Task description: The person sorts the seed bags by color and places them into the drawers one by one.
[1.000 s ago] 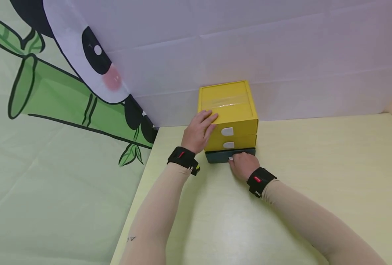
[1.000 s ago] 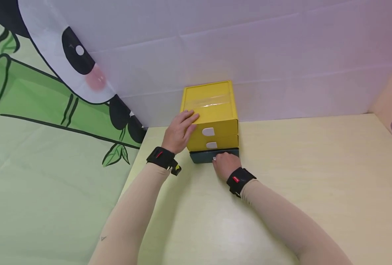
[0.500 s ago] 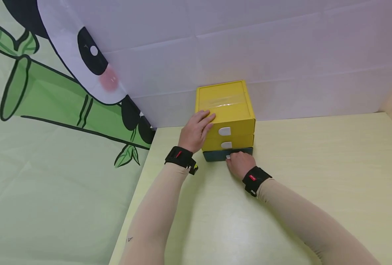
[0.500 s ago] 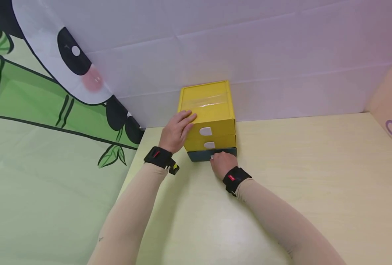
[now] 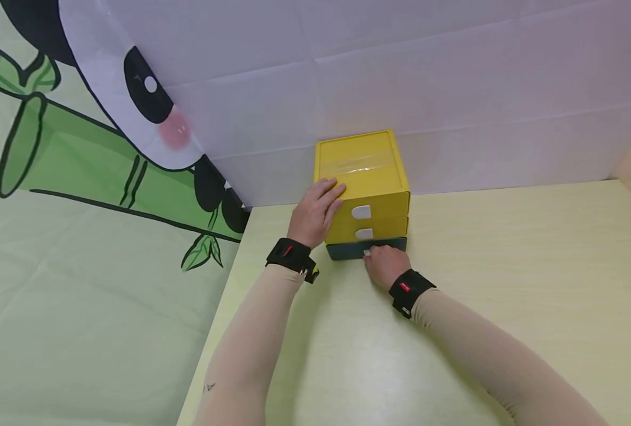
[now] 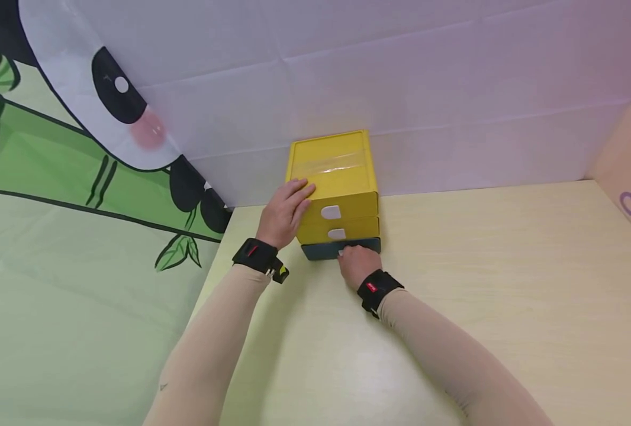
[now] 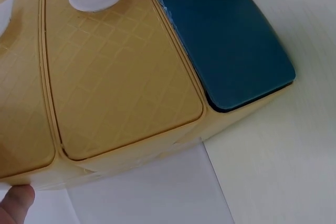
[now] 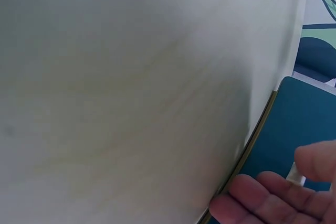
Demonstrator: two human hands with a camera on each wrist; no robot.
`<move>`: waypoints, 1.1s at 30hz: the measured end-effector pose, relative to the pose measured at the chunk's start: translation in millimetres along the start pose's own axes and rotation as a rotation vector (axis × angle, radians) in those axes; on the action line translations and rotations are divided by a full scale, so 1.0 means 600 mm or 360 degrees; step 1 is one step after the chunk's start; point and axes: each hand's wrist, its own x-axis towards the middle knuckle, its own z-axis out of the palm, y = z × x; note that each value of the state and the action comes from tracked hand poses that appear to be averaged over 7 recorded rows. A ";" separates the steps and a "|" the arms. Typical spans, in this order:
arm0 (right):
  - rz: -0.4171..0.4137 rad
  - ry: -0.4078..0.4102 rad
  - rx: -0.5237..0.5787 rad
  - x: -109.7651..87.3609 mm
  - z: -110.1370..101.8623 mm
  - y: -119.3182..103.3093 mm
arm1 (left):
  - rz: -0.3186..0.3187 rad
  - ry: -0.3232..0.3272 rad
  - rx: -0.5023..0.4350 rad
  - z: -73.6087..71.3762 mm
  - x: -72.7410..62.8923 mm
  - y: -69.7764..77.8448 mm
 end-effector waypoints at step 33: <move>0.0056 -0.0095 0.0150 -0.123 -0.101 0.129 | -0.0052 0.0301 -0.0077 -0.011 -0.128 0.000</move>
